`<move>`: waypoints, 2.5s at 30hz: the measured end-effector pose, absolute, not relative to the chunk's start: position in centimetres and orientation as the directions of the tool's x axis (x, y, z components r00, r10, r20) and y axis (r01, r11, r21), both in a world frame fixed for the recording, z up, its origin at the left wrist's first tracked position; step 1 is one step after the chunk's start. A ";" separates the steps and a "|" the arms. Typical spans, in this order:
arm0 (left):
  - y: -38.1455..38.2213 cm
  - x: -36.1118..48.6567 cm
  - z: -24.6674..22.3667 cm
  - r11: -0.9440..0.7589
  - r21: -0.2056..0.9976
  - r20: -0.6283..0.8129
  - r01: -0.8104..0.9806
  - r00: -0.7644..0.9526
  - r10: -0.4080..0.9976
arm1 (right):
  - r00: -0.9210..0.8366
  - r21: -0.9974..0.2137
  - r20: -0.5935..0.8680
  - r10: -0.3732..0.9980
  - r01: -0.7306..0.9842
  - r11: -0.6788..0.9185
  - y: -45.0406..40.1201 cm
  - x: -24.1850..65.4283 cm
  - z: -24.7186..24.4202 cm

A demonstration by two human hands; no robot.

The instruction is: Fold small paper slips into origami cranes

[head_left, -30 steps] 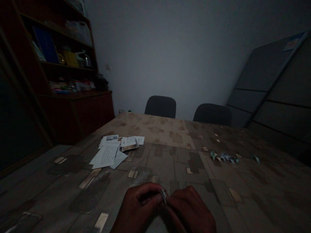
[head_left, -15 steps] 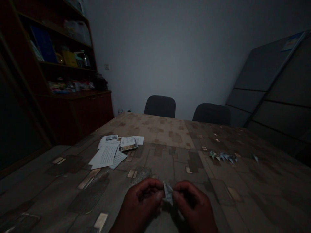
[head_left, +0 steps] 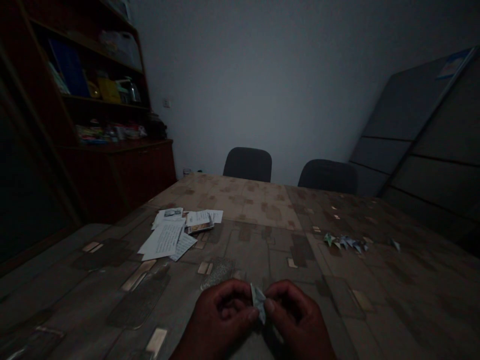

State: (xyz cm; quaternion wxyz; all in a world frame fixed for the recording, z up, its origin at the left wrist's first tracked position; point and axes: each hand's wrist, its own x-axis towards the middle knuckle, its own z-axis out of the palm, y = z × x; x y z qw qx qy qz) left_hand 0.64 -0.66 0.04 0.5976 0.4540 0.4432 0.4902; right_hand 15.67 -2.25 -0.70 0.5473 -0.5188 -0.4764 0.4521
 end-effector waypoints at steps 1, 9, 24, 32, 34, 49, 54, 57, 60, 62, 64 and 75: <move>-0.6 0.6 0.0 0.107 0.981 -0.088 -0.160 0.120 0.989 | 0.129 -0.998 0.069 0.989 0.022 0.067 -2.3 15.7 -0.7; -0.4 0.1 0.0 0.075 0.997 -0.070 -0.030 0.156 0.985 | 0.026 -0.975 0.163 0.986 0.156 0.157 -2.2 15.8 -1.2; 0.2 0.3 -0.9 0.022 0.998 -0.017 -0.055 0.086 0.996 | -0.066 -0.938 0.228 0.972 0.253 0.237 -2.2 15.8 -1.3; 0.5 0.1 -1.4 -0.019 0.995 0.033 -0.100 0.144 0.989 | -0.159 -0.941 0.200 0.967 0.246 0.235 -1.9 16.3 -1.5; 0.5 0.1 -1.6 -0.032 0.996 0.044 -0.084 0.139 0.989 | -0.184 -0.942 0.189 0.965 0.245 0.231 -1.9 16.4 -1.5; 0.8 -0.1 -2.0 0.169 0.945 -0.096 -0.279 0.256 0.962 | -0.238 -0.998 0.015 0.971 0.061 0.030 -1.3 16.5 -2.2; 0.9 -0.1 -1.3 0.021 0.991 -0.002 -0.134 0.140 0.990 | -0.169 -0.994 0.029 0.985 0.103 0.047 -1.4 16.4 -2.3; 0.9 0.1 -1.3 0.059 0.993 -0.050 -0.107 0.082 0.995 | -0.050 -0.965 0.156 0.986 0.203 0.163 -1.8 16.1 -2.6; 1.2 0.1 -1.6 0.153 0.976 -0.143 -0.157 0.071 0.987 | -0.121 -0.724 0.514 0.849 0.470 0.505 -2.0 16.4 -2.5; 1.5 0.0 -1.9 0.199 0.966 -0.184 -0.163 0.107 0.977 | -0.292 -0.435 0.675 0.677 0.584 0.686 -2.0 16.6 -2.3; 1.6 0.0 -2.2 0.224 0.960 -0.200 -0.169 0.145 0.969 | -0.388 -0.239 0.706 0.593 0.658 0.715 -2.0 16.6 -2.2; 1.3 -0.4 -2.3 0.146 0.943 -0.069 -0.301 0.253 0.965 | -0.146 -0.598 0.606 0.782 0.564 0.569 -1.9 17.0 -1.8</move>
